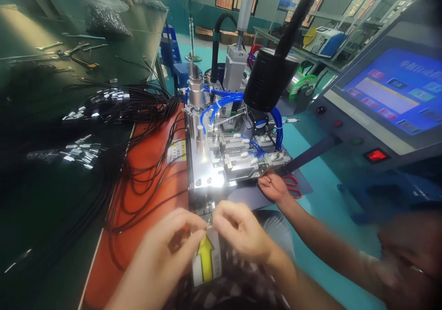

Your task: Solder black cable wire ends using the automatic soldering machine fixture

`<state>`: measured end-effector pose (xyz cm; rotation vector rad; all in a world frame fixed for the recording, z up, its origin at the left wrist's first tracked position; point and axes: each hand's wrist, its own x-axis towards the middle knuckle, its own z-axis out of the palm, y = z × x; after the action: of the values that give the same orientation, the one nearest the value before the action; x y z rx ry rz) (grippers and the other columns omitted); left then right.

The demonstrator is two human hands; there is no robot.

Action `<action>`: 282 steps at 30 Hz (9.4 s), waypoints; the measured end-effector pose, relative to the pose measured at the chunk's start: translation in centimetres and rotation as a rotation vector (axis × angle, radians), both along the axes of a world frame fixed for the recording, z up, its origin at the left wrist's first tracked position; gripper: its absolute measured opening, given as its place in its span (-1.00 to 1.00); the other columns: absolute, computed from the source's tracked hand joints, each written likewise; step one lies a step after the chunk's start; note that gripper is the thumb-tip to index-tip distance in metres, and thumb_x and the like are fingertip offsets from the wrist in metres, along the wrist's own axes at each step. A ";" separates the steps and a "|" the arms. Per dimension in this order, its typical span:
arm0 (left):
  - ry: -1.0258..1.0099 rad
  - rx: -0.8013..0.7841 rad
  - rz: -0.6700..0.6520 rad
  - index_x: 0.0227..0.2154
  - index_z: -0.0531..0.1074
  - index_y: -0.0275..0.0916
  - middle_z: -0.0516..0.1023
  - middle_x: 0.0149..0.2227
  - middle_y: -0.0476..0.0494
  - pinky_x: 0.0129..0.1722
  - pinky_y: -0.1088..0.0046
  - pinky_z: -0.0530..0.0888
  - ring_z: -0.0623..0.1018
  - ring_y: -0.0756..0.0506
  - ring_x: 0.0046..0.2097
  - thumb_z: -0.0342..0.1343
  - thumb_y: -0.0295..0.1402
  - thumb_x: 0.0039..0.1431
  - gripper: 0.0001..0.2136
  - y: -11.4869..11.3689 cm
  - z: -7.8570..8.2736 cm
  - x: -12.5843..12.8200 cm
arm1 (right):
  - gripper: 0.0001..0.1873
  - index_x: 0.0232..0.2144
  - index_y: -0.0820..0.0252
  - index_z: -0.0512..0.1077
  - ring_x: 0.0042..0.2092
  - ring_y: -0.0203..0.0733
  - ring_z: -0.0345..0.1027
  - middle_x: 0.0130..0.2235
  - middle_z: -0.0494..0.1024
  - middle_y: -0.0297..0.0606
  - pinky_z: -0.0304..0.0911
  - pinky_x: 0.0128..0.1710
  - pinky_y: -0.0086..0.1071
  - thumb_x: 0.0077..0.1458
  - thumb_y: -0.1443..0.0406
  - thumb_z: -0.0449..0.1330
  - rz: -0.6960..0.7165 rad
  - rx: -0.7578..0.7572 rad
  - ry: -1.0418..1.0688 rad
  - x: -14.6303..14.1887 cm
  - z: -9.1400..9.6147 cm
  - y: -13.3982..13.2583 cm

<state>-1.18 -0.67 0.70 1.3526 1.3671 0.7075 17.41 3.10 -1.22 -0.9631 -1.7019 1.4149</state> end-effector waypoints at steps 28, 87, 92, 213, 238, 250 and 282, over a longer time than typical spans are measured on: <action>0.650 0.739 -0.259 0.16 0.34 -0.05 0.43 -0.18 -0.12 -0.36 0.54 0.48 0.52 -0.05 -0.31 -0.08 -0.51 0.23 -0.54 1.3 -5.7 -1.4 | -0.68 -0.50 0.15 0.22 -0.46 -0.31 0.02 -0.51 0.18 -0.43 0.00 -0.48 -0.40 0.25 0.14 0.11 -0.248 -0.238 0.120 -0.6 -4.8 1.2; 0.752 0.823 -0.259 0.23 0.21 0.04 0.40 -0.13 -0.11 -0.26 0.50 0.44 0.56 -0.07 -0.20 -0.22 -0.49 0.34 -0.53 1.4 -6.9 -1.6 | -0.73 -0.45 0.15 0.29 -0.45 -0.29 0.12 -0.49 0.26 -0.40 0.09 -0.45 -0.39 0.30 0.19 0.09 -0.217 -0.170 0.083 0.2 -6.5 1.1; 0.750 0.830 -0.264 0.23 0.22 0.05 0.41 -0.12 -0.09 -0.18 0.55 0.46 0.56 -0.04 -0.16 -0.31 -0.36 0.43 -0.59 1.5 -7.5 -1.9 | -0.65 -0.38 0.18 0.36 -0.43 -0.28 0.19 -0.49 0.30 -0.40 0.13 -0.36 -0.37 0.36 0.09 0.01 -0.210 -0.268 0.103 0.5 -6.3 0.6; 0.630 0.915 -0.196 0.13 0.43 0.00 0.58 -0.15 -0.10 -0.15 0.51 0.54 0.61 -0.07 -0.17 -0.17 -0.38 0.37 -0.61 2.0 -7.7 -2.1 | -0.80 -0.42 0.13 0.28 -0.49 -0.26 0.22 -0.51 0.34 -0.39 0.07 -0.46 -0.36 0.25 0.23 0.01 -0.324 -0.104 -0.284 -0.3 -2.7 0.3; 0.618 0.920 -0.218 0.14 0.38 -0.02 0.51 -0.13 -0.09 -0.17 0.58 0.49 0.58 -0.03 -0.17 -0.18 -0.42 0.38 -0.61 2.0 -7.7 -2.2 | -0.77 -0.49 0.13 0.23 -0.56 -0.37 0.00 -0.59 0.18 -0.53 -0.05 -0.57 -0.45 0.18 0.24 0.14 -0.361 -0.621 0.042 -1.2 -3.1 1.1; 0.654 0.917 -0.213 0.16 0.37 -0.06 0.47 -0.05 -0.15 -0.09 0.46 0.49 0.56 -0.09 -0.08 -0.19 -0.48 0.37 -0.59 1.7 -8.4 -2.2 | -0.82 -0.46 0.19 0.40 -0.60 -0.35 0.05 -0.65 0.19 -0.51 -0.05 -0.59 -0.44 0.14 0.24 0.15 -0.444 -0.195 -0.206 -1.4 -2.5 0.6; 0.641 0.923 -0.282 0.15 0.39 -0.07 0.52 -0.07 -0.14 -0.15 0.53 0.54 0.60 -0.09 -0.09 -0.08 -0.43 0.33 -0.61 2.3 -7.9 -2.8 | -0.74 -0.55 0.16 0.39 -0.48 -0.25 0.17 -0.55 0.40 -0.33 0.02 -0.40 -0.31 0.19 0.32 0.10 -0.323 0.145 -0.492 0.0 -1.0 0.2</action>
<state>-4.01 1.67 -7.15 2.6225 1.3068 0.7758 17.38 3.31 -2.18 -1.5121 -1.8501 0.8763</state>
